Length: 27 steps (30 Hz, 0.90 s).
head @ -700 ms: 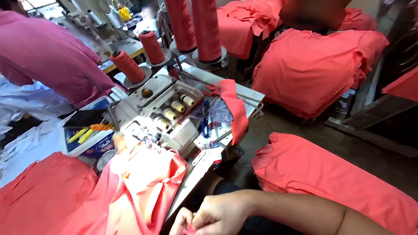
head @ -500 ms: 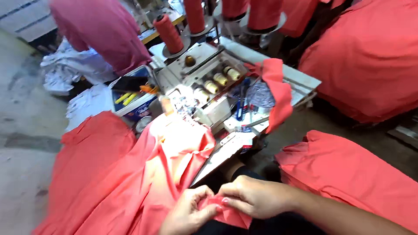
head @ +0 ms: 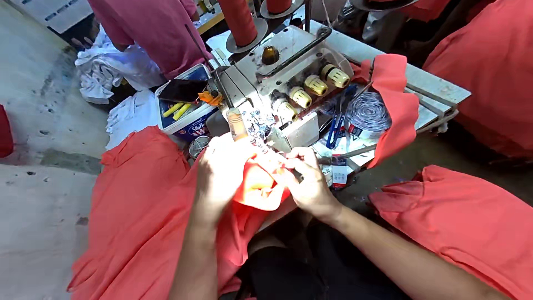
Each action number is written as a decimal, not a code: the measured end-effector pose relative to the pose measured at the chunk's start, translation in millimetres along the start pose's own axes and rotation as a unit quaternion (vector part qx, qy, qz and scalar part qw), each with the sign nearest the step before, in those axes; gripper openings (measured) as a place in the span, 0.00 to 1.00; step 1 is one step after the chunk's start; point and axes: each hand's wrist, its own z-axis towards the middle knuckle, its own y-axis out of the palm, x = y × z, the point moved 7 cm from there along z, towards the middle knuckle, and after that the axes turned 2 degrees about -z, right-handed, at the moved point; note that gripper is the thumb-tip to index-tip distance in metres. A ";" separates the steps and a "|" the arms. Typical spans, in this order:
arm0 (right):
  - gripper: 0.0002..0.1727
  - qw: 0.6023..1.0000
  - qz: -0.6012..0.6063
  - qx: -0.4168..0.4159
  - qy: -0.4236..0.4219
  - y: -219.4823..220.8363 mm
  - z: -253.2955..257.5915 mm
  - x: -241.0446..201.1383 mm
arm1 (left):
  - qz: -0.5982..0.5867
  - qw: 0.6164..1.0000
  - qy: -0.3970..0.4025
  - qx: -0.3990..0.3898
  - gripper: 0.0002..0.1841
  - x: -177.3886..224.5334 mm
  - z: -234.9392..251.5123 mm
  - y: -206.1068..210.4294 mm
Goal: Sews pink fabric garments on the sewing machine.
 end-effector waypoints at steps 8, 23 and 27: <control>0.06 0.992 0.060 -0.049 0.097 4.5 -0.5 10.5 | -0.094 0.982 -0.119 -0.109 0.11 -37.0 6.0 34.7; 0.16 0.996 0.003 -0.047 0.080 8.0 -0.1 -1.9 | -0.065 0.966 -0.235 -0.088 0.20 -32.2 8.7 37.7; 0.15 0.997 -0.048 -0.017 0.050 9.1 12.0 -4.1 | -0.088 0.972 -0.214 -0.029 0.26 -36.8 13.3 41.9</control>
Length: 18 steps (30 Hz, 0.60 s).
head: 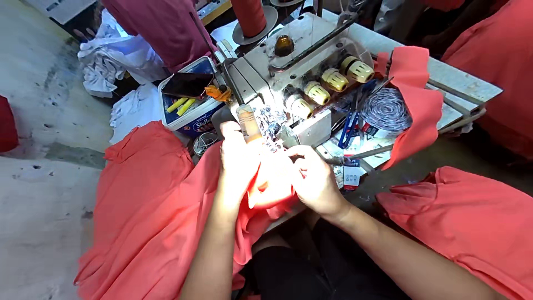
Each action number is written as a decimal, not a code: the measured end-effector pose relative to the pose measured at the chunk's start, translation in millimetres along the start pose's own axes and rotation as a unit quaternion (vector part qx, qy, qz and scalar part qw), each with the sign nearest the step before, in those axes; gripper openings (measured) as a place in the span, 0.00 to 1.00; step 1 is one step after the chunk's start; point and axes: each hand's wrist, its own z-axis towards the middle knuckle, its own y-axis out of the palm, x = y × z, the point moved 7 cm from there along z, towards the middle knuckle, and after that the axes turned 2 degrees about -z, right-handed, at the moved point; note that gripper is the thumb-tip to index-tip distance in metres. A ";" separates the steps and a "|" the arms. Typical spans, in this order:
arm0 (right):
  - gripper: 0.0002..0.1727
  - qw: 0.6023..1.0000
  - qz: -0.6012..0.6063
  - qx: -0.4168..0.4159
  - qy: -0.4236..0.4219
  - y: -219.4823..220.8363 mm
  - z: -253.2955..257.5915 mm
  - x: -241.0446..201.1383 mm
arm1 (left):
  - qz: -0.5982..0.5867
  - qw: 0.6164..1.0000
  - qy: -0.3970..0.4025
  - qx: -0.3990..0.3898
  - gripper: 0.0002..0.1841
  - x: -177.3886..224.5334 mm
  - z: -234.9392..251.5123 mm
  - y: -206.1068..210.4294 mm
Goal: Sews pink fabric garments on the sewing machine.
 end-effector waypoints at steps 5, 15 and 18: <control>0.13 0.997 -0.031 0.015 -0.065 -0.6 3.2 -3.3 | -0.011 1.000 0.026 0.010 0.27 -1.8 6.6 1.5; 0.12 0.995 -0.078 -0.043 -0.050 -0.7 18.8 -7.6 | 0.049 0.998 0.014 0.030 0.24 -9.8 16.6 -2.0; 0.13 0.995 -0.058 -0.076 -0.020 -2.8 23.3 -7.8 | 0.093 0.988 0.111 0.060 0.22 8.8 -0.1 -24.6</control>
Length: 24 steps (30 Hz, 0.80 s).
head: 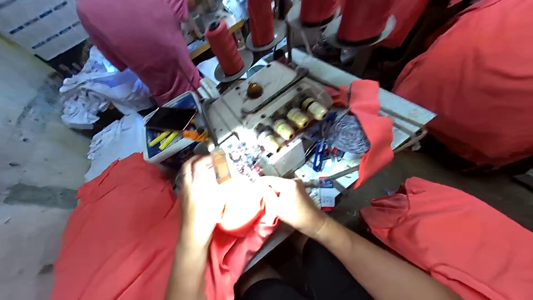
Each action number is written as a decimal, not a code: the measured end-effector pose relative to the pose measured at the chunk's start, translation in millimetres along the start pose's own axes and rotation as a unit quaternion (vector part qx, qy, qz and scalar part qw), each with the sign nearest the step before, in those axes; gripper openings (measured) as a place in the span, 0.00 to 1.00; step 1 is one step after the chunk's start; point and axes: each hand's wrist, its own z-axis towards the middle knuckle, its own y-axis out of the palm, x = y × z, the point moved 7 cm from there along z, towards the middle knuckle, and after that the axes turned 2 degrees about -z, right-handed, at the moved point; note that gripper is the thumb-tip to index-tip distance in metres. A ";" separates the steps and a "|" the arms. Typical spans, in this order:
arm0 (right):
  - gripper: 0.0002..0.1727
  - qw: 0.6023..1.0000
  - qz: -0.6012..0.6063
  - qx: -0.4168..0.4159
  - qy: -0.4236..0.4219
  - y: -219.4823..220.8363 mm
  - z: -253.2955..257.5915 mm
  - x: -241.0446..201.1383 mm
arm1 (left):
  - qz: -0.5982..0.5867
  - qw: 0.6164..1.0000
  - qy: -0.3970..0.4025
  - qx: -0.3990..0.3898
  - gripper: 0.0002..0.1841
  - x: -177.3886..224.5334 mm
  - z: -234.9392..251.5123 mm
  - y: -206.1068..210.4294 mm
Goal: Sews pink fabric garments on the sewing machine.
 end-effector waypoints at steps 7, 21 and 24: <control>0.14 1.000 0.028 -0.012 0.006 -3.8 2.5 -1.4 | -0.014 0.933 0.326 -0.151 0.24 29.5 -46.4 -16.4; 0.11 0.943 0.008 0.038 -0.329 15.6 3.6 -31.4 | -0.111 0.901 0.076 -0.412 0.20 74.9 -29.7 -97.6; 0.07 0.936 -0.043 -0.060 -0.345 3.3 -7.7 -47.7 | 0.128 0.896 0.139 -0.402 0.23 82.4 -31.1 -83.0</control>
